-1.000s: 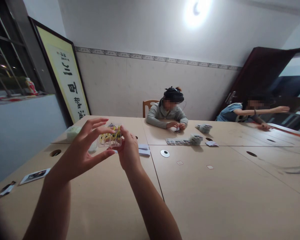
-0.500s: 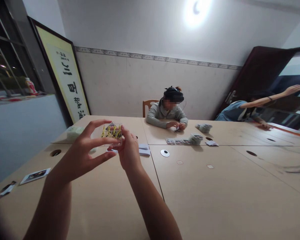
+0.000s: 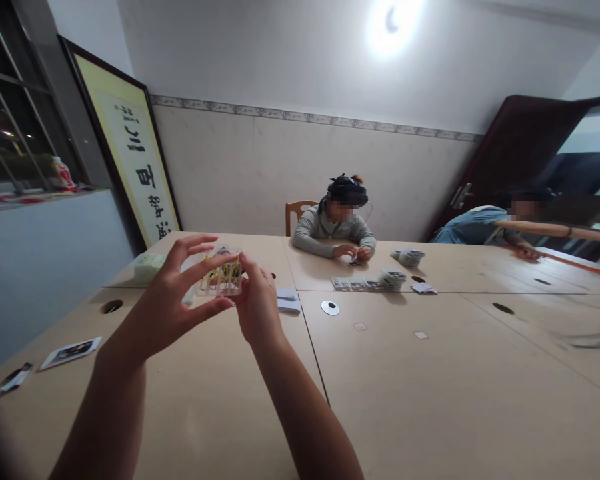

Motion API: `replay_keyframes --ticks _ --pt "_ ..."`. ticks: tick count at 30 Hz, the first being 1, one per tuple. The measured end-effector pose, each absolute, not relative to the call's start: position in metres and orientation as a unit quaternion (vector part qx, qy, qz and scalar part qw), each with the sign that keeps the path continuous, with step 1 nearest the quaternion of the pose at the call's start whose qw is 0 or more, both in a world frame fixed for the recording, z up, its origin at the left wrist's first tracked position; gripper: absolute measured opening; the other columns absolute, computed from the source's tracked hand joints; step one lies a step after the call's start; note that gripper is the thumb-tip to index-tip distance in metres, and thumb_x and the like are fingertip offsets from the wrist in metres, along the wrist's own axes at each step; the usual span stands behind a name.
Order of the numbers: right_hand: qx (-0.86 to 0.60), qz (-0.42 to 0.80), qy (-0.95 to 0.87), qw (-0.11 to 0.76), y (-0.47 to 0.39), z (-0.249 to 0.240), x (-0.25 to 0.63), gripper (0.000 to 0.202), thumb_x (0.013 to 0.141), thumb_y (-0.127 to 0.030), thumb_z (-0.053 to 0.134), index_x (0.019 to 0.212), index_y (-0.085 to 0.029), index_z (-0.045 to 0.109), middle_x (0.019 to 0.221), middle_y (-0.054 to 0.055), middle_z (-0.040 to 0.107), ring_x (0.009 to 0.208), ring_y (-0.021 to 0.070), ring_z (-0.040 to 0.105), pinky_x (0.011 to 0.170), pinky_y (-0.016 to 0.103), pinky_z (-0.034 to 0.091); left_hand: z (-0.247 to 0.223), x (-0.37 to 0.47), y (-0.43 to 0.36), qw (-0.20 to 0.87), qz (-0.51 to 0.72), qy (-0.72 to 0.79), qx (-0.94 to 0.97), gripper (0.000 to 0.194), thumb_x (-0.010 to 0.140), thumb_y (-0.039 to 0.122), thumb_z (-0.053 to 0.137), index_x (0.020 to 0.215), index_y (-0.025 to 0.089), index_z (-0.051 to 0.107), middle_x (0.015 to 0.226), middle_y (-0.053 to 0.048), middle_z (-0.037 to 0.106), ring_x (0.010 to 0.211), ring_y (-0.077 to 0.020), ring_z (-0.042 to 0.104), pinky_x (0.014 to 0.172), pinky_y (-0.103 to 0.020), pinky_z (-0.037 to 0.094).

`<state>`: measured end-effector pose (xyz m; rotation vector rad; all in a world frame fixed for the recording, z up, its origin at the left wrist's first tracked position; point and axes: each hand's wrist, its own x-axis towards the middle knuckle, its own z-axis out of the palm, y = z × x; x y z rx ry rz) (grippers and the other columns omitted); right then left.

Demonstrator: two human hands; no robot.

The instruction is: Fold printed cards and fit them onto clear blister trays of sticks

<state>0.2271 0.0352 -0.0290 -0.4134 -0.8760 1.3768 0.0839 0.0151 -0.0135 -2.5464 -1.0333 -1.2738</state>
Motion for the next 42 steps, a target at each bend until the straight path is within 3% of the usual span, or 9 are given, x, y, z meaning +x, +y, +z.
replay_keyframes --ticks 14,19,23,26,28,32,35,38,42 --pt "-0.171 0.662 -0.324 0.654 0.035 -0.027 0.224 0.012 0.08 -0.029 0.068 0.076 -0.02 0.074 0.079 0.002 0.075 0.072 0.0131 0.07 0.057 0.019 0.055 -0.016 0.088 0.016 0.116 -0.409 -0.353 -0.833 0.042 0.093 0.037 0.067 0.132 0.026 0.056 0.141 -0.015 0.045 0.135 -0.0332 0.048 0.107 -0.06 0.045" --pt "-0.165 0.657 -0.322 0.661 0.038 -0.03 0.224 0.013 0.082 -0.03 0.066 0.079 -0.019 0.073 0.08 0.002 0.075 0.068 0.0121 0.069 0.058 0.02 0.056 -0.014 0.089 0.015 0.1 -0.436 -0.354 -0.821 0.051 0.092 0.054 0.062 0.132 0.024 0.051 0.14 -0.016 0.05 0.134 -0.0333 0.049 0.109 -0.059 0.042" --pt "-0.16 0.663 -0.331 0.652 0.044 -0.033 0.225 0.014 0.082 -0.031 0.066 0.081 -0.018 0.072 0.08 0.003 0.075 0.056 0.0128 0.066 0.042 0.021 0.051 -0.015 0.085 0.02 0.11 -0.55 -0.391 -0.73 0.059 0.092 0.067 0.052 0.13 0.022 0.053 0.134 -0.016 0.057 0.131 -0.0336 0.052 0.112 -0.06 0.037" --pt "-0.16 0.665 -0.324 0.653 0.047 -0.034 0.227 0.018 0.082 -0.033 0.067 0.083 -0.016 0.072 0.082 0.005 0.076 0.056 0.0136 0.067 0.038 0.02 0.051 -0.016 0.076 0.026 0.052 -0.629 -0.44 -0.639 0.064 0.09 0.069 0.053 0.134 0.022 0.052 0.138 -0.015 0.058 0.131 -0.0328 0.054 0.111 -0.054 0.041" --pt "-0.165 0.665 -0.311 0.659 0.048 -0.033 0.227 0.019 0.081 -0.033 0.066 0.082 -0.015 0.072 0.081 0.005 0.076 0.056 0.0136 0.068 0.038 0.02 0.052 -0.016 0.069 0.029 -0.01 -0.635 -0.487 -0.599 0.071 0.086 0.073 0.056 0.135 0.021 0.052 0.134 -0.017 0.062 0.122 -0.0337 0.061 0.103 -0.051 0.047" --pt "-0.173 0.663 -0.292 0.667 0.049 -0.031 0.229 0.017 0.079 -0.032 0.067 0.082 -0.016 0.071 0.079 0.004 0.076 0.053 0.0134 0.068 0.036 0.019 0.051 -0.014 0.06 0.033 -0.153 -0.572 -0.54 -0.598 0.078 0.077 0.078 0.061 0.127 0.019 0.06 0.101 -0.013 0.072 0.073 -0.0269 0.073 0.072 -0.042 0.055" --pt "-0.164 0.661 -0.289 0.673 0.049 -0.032 0.229 0.015 0.079 -0.032 0.068 0.082 -0.018 0.07 0.081 0.004 0.077 0.053 0.0129 0.067 0.036 0.018 0.051 -0.014 0.061 0.034 -0.175 -0.584 -0.527 -0.592 0.073 0.074 0.07 0.071 0.127 0.02 0.059 0.098 -0.01 0.071 0.066 -0.0229 0.071 0.066 -0.038 0.055" --pt "-0.16 0.657 -0.307 0.669 0.049 -0.033 0.229 0.017 0.08 -0.033 0.068 0.085 -0.017 0.07 0.084 0.005 0.076 0.056 0.0129 0.068 0.039 0.018 0.053 -0.013 0.066 0.032 -0.105 -0.623 -0.503 -0.59 0.057 0.08 0.054 0.072 0.126 0.022 0.061 0.114 -0.01 0.07 0.089 -0.0253 0.071 0.075 -0.039 0.056" --pt "-0.167 0.657 -0.306 0.668 0.045 -0.033 0.226 0.018 0.08 -0.033 0.068 0.085 -0.016 0.072 0.085 0.006 0.076 0.059 0.0142 0.069 0.038 0.019 0.054 -0.01 0.072 0.025 0.062 -0.609 -0.44 -0.657 0.017 0.089 0.028 0.062 0.098 0.023 0.075 0.119 -0.008 0.067 0.114 -0.0258 0.064 0.096 -0.045 0.051"
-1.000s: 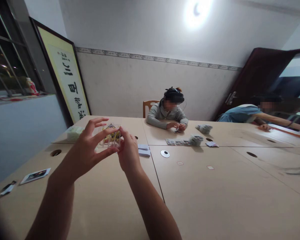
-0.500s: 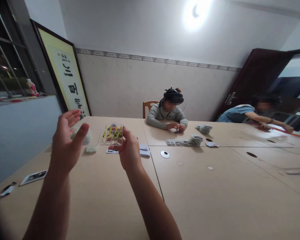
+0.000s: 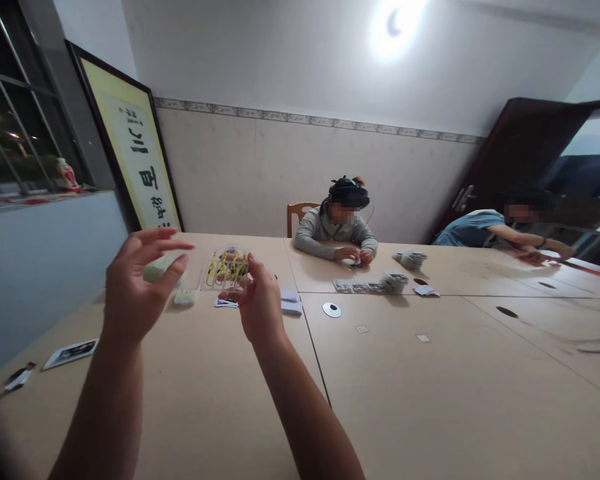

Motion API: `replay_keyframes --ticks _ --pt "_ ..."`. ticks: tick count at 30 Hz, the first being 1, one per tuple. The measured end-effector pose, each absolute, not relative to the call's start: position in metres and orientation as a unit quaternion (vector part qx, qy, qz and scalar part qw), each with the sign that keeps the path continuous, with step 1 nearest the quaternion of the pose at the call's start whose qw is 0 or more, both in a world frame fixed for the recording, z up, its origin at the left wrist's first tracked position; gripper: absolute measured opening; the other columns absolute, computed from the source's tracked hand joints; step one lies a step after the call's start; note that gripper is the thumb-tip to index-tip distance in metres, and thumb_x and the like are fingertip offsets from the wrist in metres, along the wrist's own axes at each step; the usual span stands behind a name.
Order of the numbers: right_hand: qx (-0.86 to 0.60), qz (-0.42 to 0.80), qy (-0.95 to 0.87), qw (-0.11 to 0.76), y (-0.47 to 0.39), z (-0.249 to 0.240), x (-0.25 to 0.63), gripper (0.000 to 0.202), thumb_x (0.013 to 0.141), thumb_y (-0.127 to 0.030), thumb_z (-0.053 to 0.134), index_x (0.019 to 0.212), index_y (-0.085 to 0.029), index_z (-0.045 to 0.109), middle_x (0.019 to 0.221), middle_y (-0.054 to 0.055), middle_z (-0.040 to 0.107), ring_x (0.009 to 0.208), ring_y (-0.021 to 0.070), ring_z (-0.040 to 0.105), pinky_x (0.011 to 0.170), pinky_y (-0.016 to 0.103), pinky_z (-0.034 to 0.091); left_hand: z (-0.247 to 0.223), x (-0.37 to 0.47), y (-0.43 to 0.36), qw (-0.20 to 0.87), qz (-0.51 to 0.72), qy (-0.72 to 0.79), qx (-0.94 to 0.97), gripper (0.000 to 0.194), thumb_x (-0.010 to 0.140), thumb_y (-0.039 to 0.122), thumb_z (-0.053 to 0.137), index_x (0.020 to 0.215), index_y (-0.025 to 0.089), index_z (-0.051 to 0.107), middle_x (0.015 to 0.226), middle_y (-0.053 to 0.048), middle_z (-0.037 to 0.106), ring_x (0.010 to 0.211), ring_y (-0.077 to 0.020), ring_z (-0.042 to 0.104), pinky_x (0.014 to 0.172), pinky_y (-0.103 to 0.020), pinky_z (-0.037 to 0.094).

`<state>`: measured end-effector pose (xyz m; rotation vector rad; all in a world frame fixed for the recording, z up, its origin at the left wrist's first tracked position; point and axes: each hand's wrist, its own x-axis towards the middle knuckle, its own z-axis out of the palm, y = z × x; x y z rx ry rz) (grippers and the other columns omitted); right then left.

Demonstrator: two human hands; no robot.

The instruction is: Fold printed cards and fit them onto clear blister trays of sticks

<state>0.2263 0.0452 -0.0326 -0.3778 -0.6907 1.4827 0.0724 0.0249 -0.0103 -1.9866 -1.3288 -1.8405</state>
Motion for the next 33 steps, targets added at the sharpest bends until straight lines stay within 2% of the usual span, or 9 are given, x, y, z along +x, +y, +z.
replay_keyframes --ticks 2,6,14,22,27,33 --pt "-0.168 0.661 -0.302 0.666 0.043 -0.031 0.2254 0.017 0.078 -0.031 0.067 0.084 -0.016 0.072 0.082 0.005 0.076 0.058 0.0147 0.069 0.037 0.02 0.053 -0.01 0.0744 0.0226 0.105 -0.577 -0.408 -0.7 0.022 0.089 0.019 0.056 0.092 0.023 0.078 0.116 -0.008 0.067 0.113 -0.0247 0.063 0.1 -0.047 0.049" --pt "-0.165 0.662 -0.298 0.668 0.04 -0.0286 0.2253 0.013 0.077 -0.029 0.067 0.08 -0.017 0.071 0.079 0.004 0.075 0.058 0.0146 0.068 0.037 0.02 0.053 -0.0118 0.0753 0.0232 0.137 -0.529 -0.387 -0.743 0.03 0.09 0.014 0.053 0.102 0.021 0.079 0.119 -0.009 0.068 0.113 -0.0256 0.062 0.098 -0.047 0.05" --pt "-0.155 0.66 -0.32 0.662 0.0407 -0.0298 0.2235 0.019 0.078 -0.034 0.069 0.083 -0.017 0.072 0.081 0.004 0.074 0.061 0.0138 0.068 0.039 0.019 0.052 -0.0096 0.076 0.0213 0.157 -0.5 -0.374 -0.766 0.031 0.089 0.013 0.054 0.102 0.025 0.08 0.118 -0.01 0.068 0.112 -0.029 0.061 0.097 -0.052 0.048" --pt "-0.158 0.657 -0.332 0.659 0.0405 -0.033 0.2218 0.018 0.079 -0.035 0.069 0.085 -0.018 0.07 0.08 0.004 0.073 0.062 0.0142 0.066 0.04 0.02 0.052 -0.0105 0.0752 0.0219 0.147 -0.498 -0.373 -0.768 0.029 0.09 0.014 0.056 0.102 0.029 0.078 0.117 -0.008 0.068 0.112 -0.0277 0.061 0.099 -0.051 0.047" --pt "-0.161 0.658 -0.331 0.657 0.0392 -0.033 0.221 0.017 0.08 -0.034 0.067 0.084 -0.018 0.071 0.081 0.004 0.073 0.06 0.0132 0.065 0.04 0.02 0.05 -0.0109 0.0757 0.0209 0.171 -0.49 -0.378 -0.767 0.03 0.089 0.012 0.055 0.1 0.028 0.078 0.115 -0.009 0.068 0.11 -0.0299 0.06 0.098 -0.054 0.046" --pt "-0.156 0.663 -0.334 0.652 0.0358 -0.0297 0.221 0.014 0.08 -0.032 0.066 0.079 -0.019 0.071 0.075 0.001 0.072 0.055 0.0117 0.063 0.039 0.019 0.049 -0.0098 0.0778 0.0193 0.159 -0.499 -0.374 -0.766 0.024 0.09 0.015 0.057 0.098 0.026 0.076 0.115 -0.008 0.068 0.11 -0.0278 0.061 0.098 -0.051 0.046"
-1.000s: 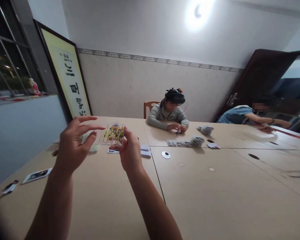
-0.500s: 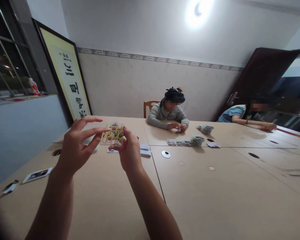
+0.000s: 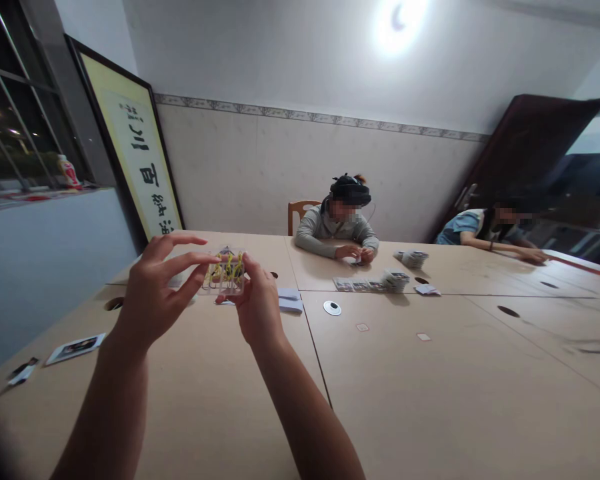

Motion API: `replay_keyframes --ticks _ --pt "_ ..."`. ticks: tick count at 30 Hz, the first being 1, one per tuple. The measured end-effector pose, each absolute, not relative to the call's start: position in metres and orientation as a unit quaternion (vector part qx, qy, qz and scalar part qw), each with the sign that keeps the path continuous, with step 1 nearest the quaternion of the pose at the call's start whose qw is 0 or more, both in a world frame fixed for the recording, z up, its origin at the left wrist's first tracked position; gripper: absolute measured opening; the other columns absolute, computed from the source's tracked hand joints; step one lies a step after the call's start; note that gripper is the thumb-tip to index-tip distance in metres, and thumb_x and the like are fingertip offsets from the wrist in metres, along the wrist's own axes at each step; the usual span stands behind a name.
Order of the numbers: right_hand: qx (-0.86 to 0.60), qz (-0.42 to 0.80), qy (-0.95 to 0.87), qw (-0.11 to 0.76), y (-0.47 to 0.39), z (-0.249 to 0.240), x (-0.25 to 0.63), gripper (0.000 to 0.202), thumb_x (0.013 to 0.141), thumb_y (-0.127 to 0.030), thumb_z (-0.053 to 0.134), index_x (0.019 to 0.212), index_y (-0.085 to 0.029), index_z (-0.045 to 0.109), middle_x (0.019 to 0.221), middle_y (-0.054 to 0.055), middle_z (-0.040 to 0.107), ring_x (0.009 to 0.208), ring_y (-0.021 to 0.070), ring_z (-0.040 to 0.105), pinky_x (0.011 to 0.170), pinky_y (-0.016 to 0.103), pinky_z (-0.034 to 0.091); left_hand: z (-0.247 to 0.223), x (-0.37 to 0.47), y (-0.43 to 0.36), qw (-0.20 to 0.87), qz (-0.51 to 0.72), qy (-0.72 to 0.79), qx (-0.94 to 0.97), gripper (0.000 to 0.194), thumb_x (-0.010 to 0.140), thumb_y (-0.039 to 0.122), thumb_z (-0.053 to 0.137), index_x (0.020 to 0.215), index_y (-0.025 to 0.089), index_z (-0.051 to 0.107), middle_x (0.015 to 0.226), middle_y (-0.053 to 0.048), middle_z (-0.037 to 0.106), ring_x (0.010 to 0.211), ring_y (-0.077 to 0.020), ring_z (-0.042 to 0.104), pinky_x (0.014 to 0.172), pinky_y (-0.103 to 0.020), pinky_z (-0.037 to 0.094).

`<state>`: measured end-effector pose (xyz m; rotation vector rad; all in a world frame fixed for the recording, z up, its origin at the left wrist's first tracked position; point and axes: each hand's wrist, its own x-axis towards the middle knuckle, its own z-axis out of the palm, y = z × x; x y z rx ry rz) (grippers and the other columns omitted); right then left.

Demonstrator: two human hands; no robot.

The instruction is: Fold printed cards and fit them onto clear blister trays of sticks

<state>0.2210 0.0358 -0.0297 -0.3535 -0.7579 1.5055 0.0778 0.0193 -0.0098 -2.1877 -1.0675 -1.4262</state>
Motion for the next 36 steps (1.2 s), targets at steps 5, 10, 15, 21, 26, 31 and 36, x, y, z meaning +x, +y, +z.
replay_keyframes --ticks 5,10,15,21,26,31,36 --pt "-0.153 0.659 -0.345 0.651 0.0366 -0.031 0.2213 0.016 0.08 -0.033 0.068 0.081 -0.018 0.072 0.075 0.002 0.072 0.058 0.0121 0.064 0.04 0.019 0.051 -0.0091 0.0768 0.0202 0.125 -0.509 -0.365 -0.769 0.019 0.092 0.019 0.057 0.099 0.024 0.074 0.112 -0.007 0.068 0.109 -0.0257 0.063 0.098 -0.047 0.048" --pt "-0.152 0.657 -0.358 0.646 0.0363 -0.0322 0.2219 0.017 0.081 -0.034 0.068 0.08 -0.019 0.073 0.076 0.002 0.072 0.059 0.0123 0.065 0.04 0.019 0.052 -0.0091 0.0755 0.0209 0.091 -0.52 -0.365 -0.767 0.014 0.092 0.022 0.061 0.097 0.022 0.074 0.11 -0.008 0.068 0.107 -0.0238 0.064 0.096 -0.044 0.049" --pt "-0.159 0.65 -0.371 0.644 0.0343 -0.0311 0.2227 0.018 0.079 -0.036 0.071 0.081 -0.018 0.074 0.078 0.002 0.071 0.061 0.0121 0.066 0.042 0.019 0.053 -0.0098 0.0756 0.0207 0.085 -0.526 -0.37 -0.761 0.011 0.092 0.024 0.064 0.096 0.023 0.074 0.109 -0.006 0.067 0.107 -0.0231 0.065 0.096 -0.043 0.049" --pt "-0.169 0.646 -0.368 0.646 0.0296 -0.0291 0.223 0.018 0.08 -0.035 0.068 0.079 -0.019 0.074 0.075 0.003 0.072 0.059 0.0122 0.063 0.041 0.019 0.052 -0.0093 0.0763 0.0187 0.103 -0.533 -0.364 -0.757 0.011 0.089 0.021 0.067 0.096 0.023 0.075 0.109 -0.006 0.068 0.106 -0.0222 0.065 0.095 -0.04 0.049" --pt "-0.169 0.643 -0.379 0.643 0.0277 -0.0289 0.223 0.018 0.084 -0.035 0.065 0.08 -0.019 0.074 0.076 0.004 0.072 0.061 0.0128 0.064 0.043 0.02 0.053 -0.0076 0.0771 0.0159 0.119 -0.531 -0.364 -0.756 0.011 0.088 0.02 0.068 0.097 0.023 0.075 0.109 -0.006 0.068 0.105 -0.0225 0.065 0.095 -0.04 0.05" --pt "-0.168 0.652 -0.361 0.645 0.0319 -0.0311 0.2217 0.019 0.079 -0.036 0.07 0.079 -0.016 0.073 0.074 0.002 0.07 0.058 0.0123 0.063 0.041 0.02 0.052 -0.0068 0.0786 0.0142 0.133 -0.506 -0.379 -0.763 0.014 0.089 0.019 0.065 0.098 0.024 0.074 0.109 -0.006 0.068 0.107 -0.0253 0.065 0.096 -0.045 0.049" --pt "-0.161 0.659 -0.366 0.637 0.0356 -0.0336 0.2213 0.017 0.081 -0.036 0.07 0.079 -0.019 0.072 0.077 0.002 0.071 0.06 0.0122 0.063 0.041 0.019 0.052 -0.0071 0.0778 0.0157 0.119 -0.495 -0.376 -0.774 0.015 0.09 0.018 0.061 0.099 0.022 0.073 0.109 -0.007 0.067 0.108 -0.0259 0.064 0.096 -0.045 0.05"
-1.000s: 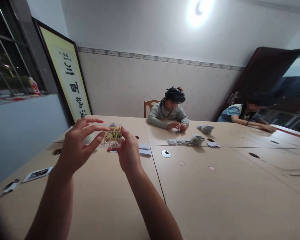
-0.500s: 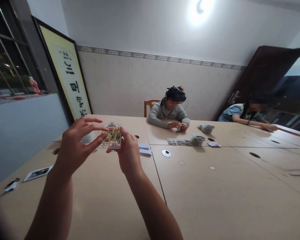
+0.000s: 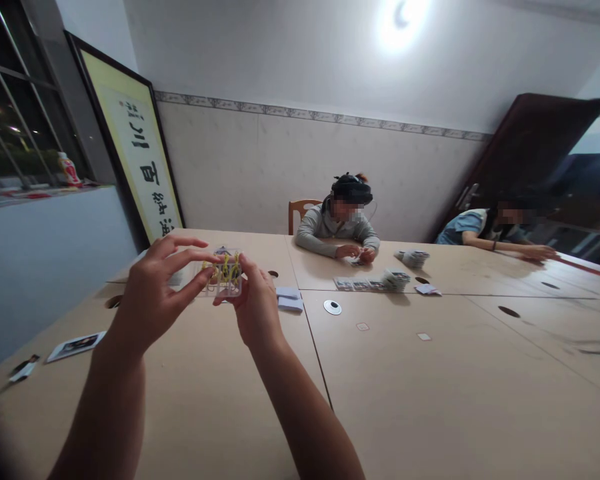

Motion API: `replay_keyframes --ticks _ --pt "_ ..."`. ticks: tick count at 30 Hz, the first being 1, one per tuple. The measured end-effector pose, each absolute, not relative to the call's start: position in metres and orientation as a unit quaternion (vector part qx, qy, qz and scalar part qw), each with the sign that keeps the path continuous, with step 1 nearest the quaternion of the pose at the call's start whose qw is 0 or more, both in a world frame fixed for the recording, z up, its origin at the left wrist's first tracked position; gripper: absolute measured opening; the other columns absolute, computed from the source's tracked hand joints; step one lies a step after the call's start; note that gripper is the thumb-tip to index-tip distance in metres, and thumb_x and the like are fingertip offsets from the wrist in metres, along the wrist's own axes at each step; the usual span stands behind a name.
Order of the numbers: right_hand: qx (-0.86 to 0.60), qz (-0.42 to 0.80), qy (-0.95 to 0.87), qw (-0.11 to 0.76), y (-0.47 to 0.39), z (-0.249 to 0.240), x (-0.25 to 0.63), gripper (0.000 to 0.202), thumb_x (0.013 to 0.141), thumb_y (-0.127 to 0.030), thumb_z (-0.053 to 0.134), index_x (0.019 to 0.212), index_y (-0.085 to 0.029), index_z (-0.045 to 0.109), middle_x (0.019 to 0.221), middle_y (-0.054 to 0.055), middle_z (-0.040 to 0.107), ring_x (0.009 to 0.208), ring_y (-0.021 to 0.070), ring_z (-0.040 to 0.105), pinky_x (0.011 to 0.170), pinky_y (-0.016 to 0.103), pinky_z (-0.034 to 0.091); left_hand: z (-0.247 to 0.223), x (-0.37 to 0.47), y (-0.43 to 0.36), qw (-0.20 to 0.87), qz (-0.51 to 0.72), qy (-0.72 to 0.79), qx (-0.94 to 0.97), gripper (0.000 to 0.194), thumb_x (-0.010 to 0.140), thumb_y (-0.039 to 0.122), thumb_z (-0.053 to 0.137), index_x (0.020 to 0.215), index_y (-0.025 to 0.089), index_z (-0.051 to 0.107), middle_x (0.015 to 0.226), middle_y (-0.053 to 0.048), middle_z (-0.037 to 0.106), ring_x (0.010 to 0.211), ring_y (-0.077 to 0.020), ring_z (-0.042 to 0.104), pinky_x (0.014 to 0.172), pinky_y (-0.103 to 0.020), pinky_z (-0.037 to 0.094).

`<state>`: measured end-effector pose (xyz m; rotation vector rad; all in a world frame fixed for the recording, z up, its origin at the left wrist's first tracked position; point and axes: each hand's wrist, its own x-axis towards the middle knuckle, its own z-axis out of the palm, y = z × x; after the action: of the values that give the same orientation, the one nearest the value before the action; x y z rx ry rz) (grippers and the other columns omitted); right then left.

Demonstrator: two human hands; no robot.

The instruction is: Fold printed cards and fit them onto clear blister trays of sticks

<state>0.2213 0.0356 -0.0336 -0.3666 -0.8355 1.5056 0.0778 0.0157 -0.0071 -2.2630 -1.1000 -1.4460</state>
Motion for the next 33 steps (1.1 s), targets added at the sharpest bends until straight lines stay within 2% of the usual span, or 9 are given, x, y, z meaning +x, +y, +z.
replay_keyframes --ticks 6,11,14,17,23,28,33 --pt "-0.156 0.665 -0.359 0.636 0.037 -0.035 0.22 0.02 0.079 -0.037 0.071 0.082 -0.017 0.073 0.081 0.002 0.072 0.058 0.0118 0.065 0.04 0.02 0.052 -0.005 0.079 0.011 0.116 -0.531 -0.362 -0.758 0.018 0.093 0.018 0.055 0.103 0.02 0.07 0.109 -0.008 0.069 0.108 -0.0245 0.065 0.097 -0.043 0.05" --pt "-0.157 0.672 -0.347 0.635 0.04 -0.034 0.222 0.022 0.084 -0.036 0.065 0.086 -0.016 0.073 0.082 0.005 0.074 0.059 0.0126 0.066 0.039 0.019 0.05 -0.006 0.07 0.015 0.104 -0.605 -0.436 -0.658 0.019 0.094 0.027 0.058 0.109 0.022 0.069 0.112 -0.007 0.069 0.111 -0.0256 0.063 0.101 -0.044 0.047" --pt "-0.162 0.681 -0.325 0.636 0.041 -0.034 0.224 0.021 0.086 -0.034 0.062 0.086 -0.017 0.073 0.082 0.005 0.075 0.06 0.013 0.066 0.039 0.019 0.049 -0.011 0.059 0.025 0.034 -0.62 -0.49 -0.612 0.031 0.09 0.038 0.065 0.118 0.022 0.066 0.119 -0.009 0.069 0.116 -0.0286 0.063 0.101 -0.047 0.047" --pt "-0.157 0.687 -0.315 0.636 0.042 -0.033 0.225 0.021 0.085 -0.034 0.062 0.086 -0.016 0.073 0.082 0.005 0.075 0.059 0.0126 0.066 0.039 0.018 0.048 -0.014 0.054 0.031 -0.056 -0.615 -0.504 -0.604 0.041 0.088 0.045 0.068 0.122 0.021 0.065 0.119 -0.012 0.07 0.114 -0.0302 0.065 0.095 -0.049 0.051" --pt "-0.153 0.685 -0.324 0.635 0.042 -0.035 0.222 0.02 0.083 -0.035 0.064 0.086 -0.017 0.073 0.081 0.005 0.075 0.058 0.0132 0.066 0.039 0.019 0.05 -0.008 0.063 0.022 0.095 -0.612 -0.378 -0.688 0.012 0.09 0.029 0.069 0.098 0.024 0.076 0.115 -0.005 0.068 0.111 -0.0217 0.064 0.1 -0.04 0.048" --pt "-0.142 0.691 -0.326 0.63 0.036 -0.032 0.219 0.015 0.081 -0.033 0.068 0.081 -0.018 0.072 0.078 0.003 0.075 0.06 0.0136 0.066 0.039 0.019 0.05 -0.01 0.064 0.023 0.078 -0.572 -0.352 -0.736 0.011 0.087 0.025 0.074 0.095 0.029 0.08 0.115 -0.004 0.068 0.112 -0.0213 0.063 0.098 -0.039 0.047" --pt "-0.139 0.686 -0.344 0.626 0.032 -0.03 0.219 0.016 0.079 -0.034 0.07 0.08 -0.019 0.074 0.081 0.003 0.074 0.061 0.0123 0.063 0.041 0.019 0.051 -0.013 0.064 0.026 0.067 -0.563 -0.354 -0.743 0.009 0.086 0.028 0.076 0.093 0.031 0.081 0.118 -0.005 0.067 0.116 -0.0224 0.061 0.099 -0.041 0.047"
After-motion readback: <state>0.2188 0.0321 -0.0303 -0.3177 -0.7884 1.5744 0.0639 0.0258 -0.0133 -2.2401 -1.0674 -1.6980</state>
